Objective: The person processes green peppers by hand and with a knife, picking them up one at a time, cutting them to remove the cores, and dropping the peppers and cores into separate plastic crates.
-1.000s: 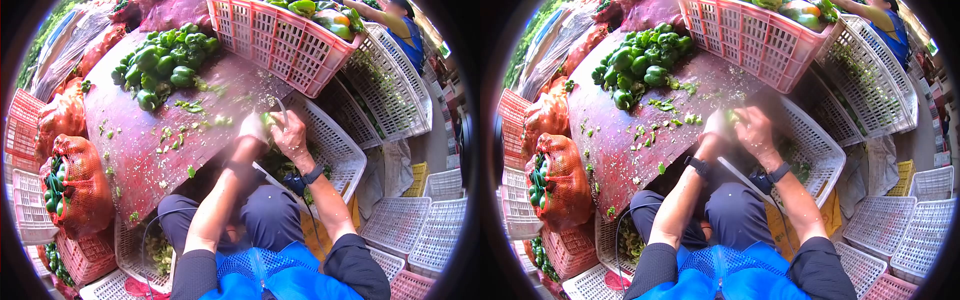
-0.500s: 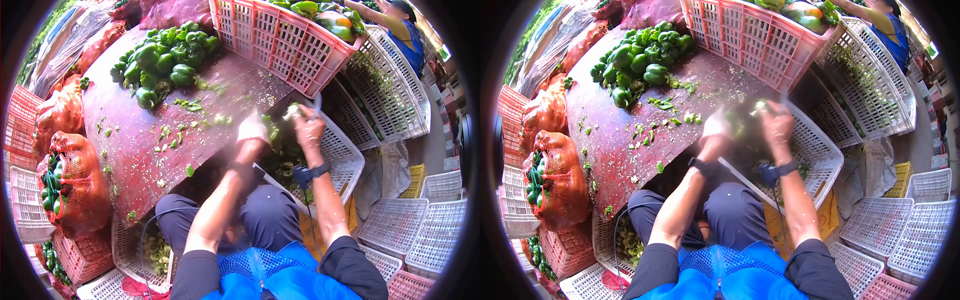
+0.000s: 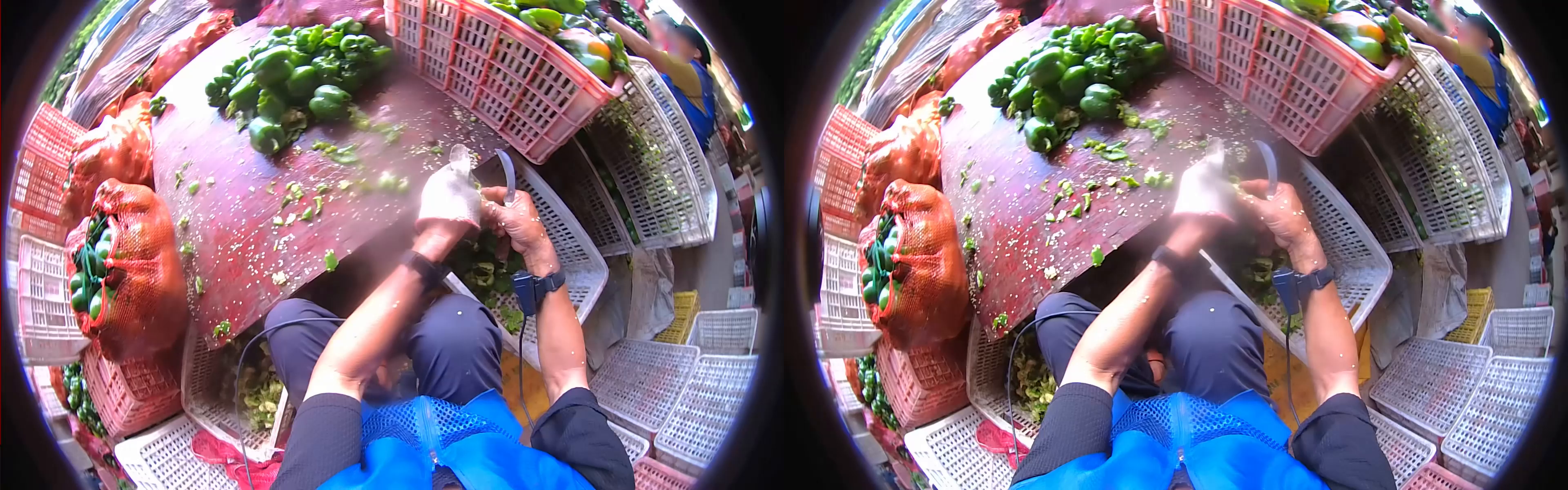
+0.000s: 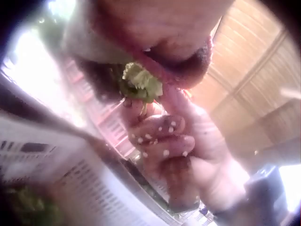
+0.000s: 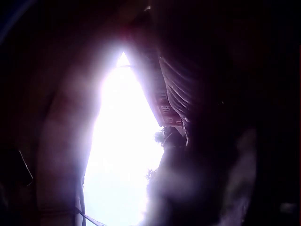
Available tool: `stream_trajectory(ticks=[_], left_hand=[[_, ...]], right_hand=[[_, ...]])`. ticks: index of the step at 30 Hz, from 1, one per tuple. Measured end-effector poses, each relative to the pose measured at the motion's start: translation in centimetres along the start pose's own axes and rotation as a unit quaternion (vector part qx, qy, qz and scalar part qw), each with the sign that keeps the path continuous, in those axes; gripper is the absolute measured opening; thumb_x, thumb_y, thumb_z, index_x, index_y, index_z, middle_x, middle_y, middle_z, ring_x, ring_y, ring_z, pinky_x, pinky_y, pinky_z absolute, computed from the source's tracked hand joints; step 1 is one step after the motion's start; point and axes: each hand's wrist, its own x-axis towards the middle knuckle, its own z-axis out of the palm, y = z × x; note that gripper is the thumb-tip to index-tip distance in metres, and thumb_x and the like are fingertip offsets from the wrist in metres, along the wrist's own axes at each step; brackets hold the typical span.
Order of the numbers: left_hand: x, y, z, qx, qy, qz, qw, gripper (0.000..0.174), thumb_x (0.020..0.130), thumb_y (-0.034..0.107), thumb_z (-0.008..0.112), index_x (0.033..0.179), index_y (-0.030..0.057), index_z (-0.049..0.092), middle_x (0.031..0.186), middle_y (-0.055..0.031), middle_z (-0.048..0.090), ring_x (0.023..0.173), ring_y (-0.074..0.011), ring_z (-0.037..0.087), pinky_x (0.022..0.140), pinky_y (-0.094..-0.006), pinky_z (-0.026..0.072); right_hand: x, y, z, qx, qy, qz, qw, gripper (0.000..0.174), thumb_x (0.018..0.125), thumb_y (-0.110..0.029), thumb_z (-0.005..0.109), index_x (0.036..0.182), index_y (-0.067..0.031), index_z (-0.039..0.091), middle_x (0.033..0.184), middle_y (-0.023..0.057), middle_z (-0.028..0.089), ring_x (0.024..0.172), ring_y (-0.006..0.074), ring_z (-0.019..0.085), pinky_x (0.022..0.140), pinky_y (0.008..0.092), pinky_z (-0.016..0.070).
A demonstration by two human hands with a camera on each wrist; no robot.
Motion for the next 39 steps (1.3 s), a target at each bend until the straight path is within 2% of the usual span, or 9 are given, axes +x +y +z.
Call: stream_trajectory(ticks=[14, 16, 20, 25, 26, 27, 30, 34, 39], left_hand=[[1.0, -0.5, -1.5, 0.337, -0.011, 0.010, 0.941, 0.031, 0.082, 0.026, 0.067, 0.096, -0.0019, 0.068, 0.081, -0.0173, 0.072, 0.074, -0.0312, 0.071, 0.070, -0.0402, 0.0559], [2.5, -3.2, -1.5, 0.584, -0.151, 0.152, 0.783, 0.032, 0.087, 0.025, 0.060, 0.102, -0.0014, 0.068, 0.086, -0.0182, 0.073, 0.085, -0.0316, 0.072, 0.082, -0.0442, 0.0551], [2.1, -0.9, -1.7, 0.363, -0.078, -0.020, 0.928, 0.027, 0.091, 0.019, 0.054, 0.106, -0.0003, 0.066, 0.097, -0.0217, 0.072, 0.093, -0.0369, 0.071, 0.083, -0.0443, 0.0562], [1.2, 2.2, -6.0, 0.391, 0.013, 0.059, 0.918, 0.023, 0.089, 0.018, 0.060, 0.107, 0.0034, 0.064, 0.100, -0.0230, 0.070, 0.095, -0.0397, 0.069, 0.082, -0.0458, 0.0557], [1.4, 2.6, -8.1, 0.129, 0.032, -0.132, 0.982, 0.024, 0.088, 0.018, 0.063, 0.108, 0.0054, 0.065, 0.104, -0.0205, 0.071, 0.098, -0.0400, 0.068, 0.085, -0.0451, 0.0552], [1.4, 1.9, -11.2, 0.286, 0.027, 0.000, 0.958, 0.025, 0.086, 0.020, 0.062, 0.106, 0.0057, 0.065, 0.102, -0.0190, 0.071, 0.095, -0.0394, 0.068, 0.085, -0.0453, 0.0552], [1.2, 1.1, -21.4, 0.541, 0.064, 0.139, 0.827, 0.024, 0.091, 0.019, 0.052, 0.107, 0.0049, 0.062, 0.094, -0.0215, 0.069, 0.086, -0.0413, 0.067, 0.075, -0.0479, 0.0531], [0.6, -0.8, -31.7, 0.664, -0.006, -0.102, 0.741, 0.039, 0.093, 0.018, 0.048, 0.127, 0.0079, 0.063, 0.116, -0.0224, 0.069, 0.106, -0.0397, 0.066, 0.093, -0.0453, 0.0527], [-2.0, 2.1, -33.7, 0.555, 0.155, -0.113, 0.810, 0.027, 0.096, 0.013, 0.048, 0.115, 0.0069, 0.066, 0.105, -0.0140, 0.075, 0.096, -0.0328, 0.071, 0.085, -0.0418, 0.0540]], right_hand=[[-0.9, 0.7, 3.5, -0.075, 0.211, -0.171, 0.959, 0.022, 0.084, -0.008, 0.081, 0.103, -0.0003, 0.073, 0.078, -0.0007, 0.069, 0.058, 0.0008, 0.054, 0.048, 0.0193, 0.0412], [-0.8, 0.3, 1.6, 0.071, 0.188, -0.096, 0.975, 0.029, 0.085, -0.010, 0.082, 0.108, 0.0007, 0.068, 0.073, -0.0009, 0.065, 0.052, 0.0007, 0.049, 0.044, 0.0178, 0.0365], [-0.6, 0.1, 1.8, -0.033, 0.160, -0.109, 0.980, 0.033, 0.084, -0.008, 0.081, 0.112, 0.0023, 0.067, 0.081, 0.0020, 0.070, 0.060, 0.0030, 0.056, 0.052, 0.0197, 0.0441], [1.6, -1.2, 5.7, -0.159, -0.029, -0.212, 0.964, 0.039, 0.083, -0.002, 0.075, 0.121, 0.0000, 0.070, 0.111, 0.0105, 0.074, 0.100, 0.0135, 0.067, 0.089, 0.0296, 0.0534], [2.7, -1.1, 6.7, -0.155, -0.047, -0.227, 0.960, 0.039, 0.083, -0.005, 0.077, 0.121, -0.0009, 0.070, 0.112, 0.0108, 0.074, 0.101, 0.0152, 0.068, 0.089, 0.0306, 0.0537], [4.2, -1.3, 7.6, -0.152, -0.065, -0.241, 0.956, 0.040, 0.083, -0.008, 0.078, 0.121, -0.0017, 0.070, 0.114, 0.0111, 0.074, 0.102, 0.0169, 0.069, 0.090, 0.0317, 0.0539], [8.3, -3.2, 11.7, -0.335, -0.078, -0.364, 0.865, 0.040, 0.086, -0.029, 0.076, 0.120, -0.0075, 0.070, 0.112, 0.0137, 0.070, 0.100, 0.0304, 0.069, 0.089, 0.0380, 0.0550], [14.1, -2.9, 18.8, -0.446, -0.100, -0.446, 0.769, 0.045, 0.088, -0.036, 0.073, 0.123, -0.0085, 0.065, 0.118, 0.0121, 0.065, 0.105, 0.0329, 0.065, 0.088, 0.0424, 0.0552], [19.3, -0.8, 24.5, -0.594, -0.139, -0.393, 0.688, 0.037, 0.089, -0.030, 0.067, 0.118, -0.0082, 0.058, 0.118, 0.0130, 0.056, 0.112, 0.0345, 0.057, 0.087, 0.0482, 0.0558]])
